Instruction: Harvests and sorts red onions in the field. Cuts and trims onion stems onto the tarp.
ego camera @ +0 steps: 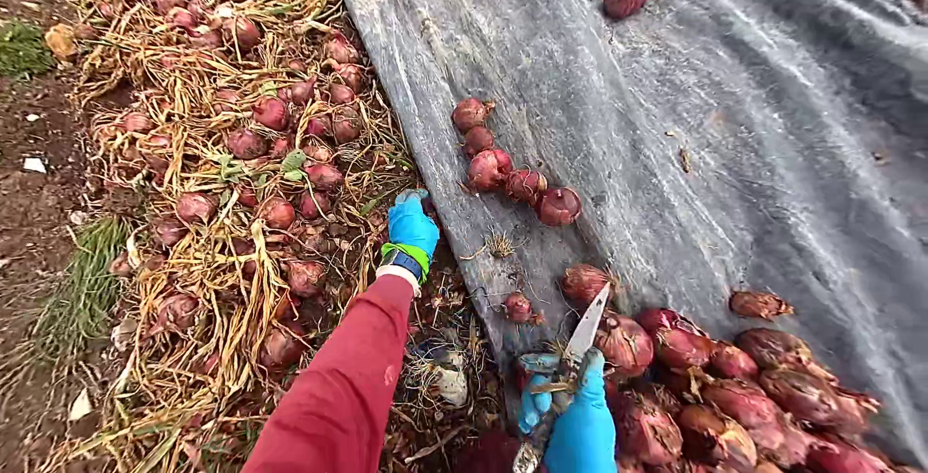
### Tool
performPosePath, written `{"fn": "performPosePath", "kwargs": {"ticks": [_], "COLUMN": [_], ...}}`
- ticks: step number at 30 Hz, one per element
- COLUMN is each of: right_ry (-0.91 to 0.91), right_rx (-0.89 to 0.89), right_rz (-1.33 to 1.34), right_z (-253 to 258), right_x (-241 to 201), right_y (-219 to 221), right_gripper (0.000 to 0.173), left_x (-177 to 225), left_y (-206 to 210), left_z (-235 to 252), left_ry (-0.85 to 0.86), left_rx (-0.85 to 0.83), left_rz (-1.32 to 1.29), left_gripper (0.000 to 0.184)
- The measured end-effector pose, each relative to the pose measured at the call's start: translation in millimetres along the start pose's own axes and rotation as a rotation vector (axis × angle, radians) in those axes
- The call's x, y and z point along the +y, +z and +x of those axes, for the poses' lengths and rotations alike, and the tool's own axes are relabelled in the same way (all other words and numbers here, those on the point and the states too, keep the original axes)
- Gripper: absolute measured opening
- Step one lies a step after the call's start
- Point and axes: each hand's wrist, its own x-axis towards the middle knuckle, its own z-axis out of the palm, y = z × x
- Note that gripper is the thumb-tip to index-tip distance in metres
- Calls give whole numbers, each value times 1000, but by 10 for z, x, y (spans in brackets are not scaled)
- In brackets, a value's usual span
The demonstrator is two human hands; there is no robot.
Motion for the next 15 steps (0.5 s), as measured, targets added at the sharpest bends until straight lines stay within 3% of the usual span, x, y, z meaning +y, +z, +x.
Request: {"fn": "performPosePath", "kwargs": {"ticks": [2,4,6,8,10,13,15], "right_ry": [106,210,249,262,265,278,211], "right_rx": [-43,-22,-28,-67,-101,-188,-379], "right_rz": [-49,-85,-90,-70,-75,-118,-194], "right_z": [-20,-40,-14,59,128,196,161], "right_x": [159,249,348,504,568,640,720], "right_y": [4,90,120,98,88,116,128], "right_gripper": [75,73,73,78,82,88,86], "left_x": [53,54,-40,-242,-444,-635,-646], "left_y": [62,147,223,273,201,-225,-649], "left_z": [369,500,427,227,-14,-526,-1023], "left_ry": [58,38,-27,-116,-167,-148,-47], "left_rx": [-93,-186,-181,-187,-247,-399,-535], "left_rz": [41,87,26,-61,-101,-163,-231], "left_gripper": [89,107,99,75,70,70,68]}}
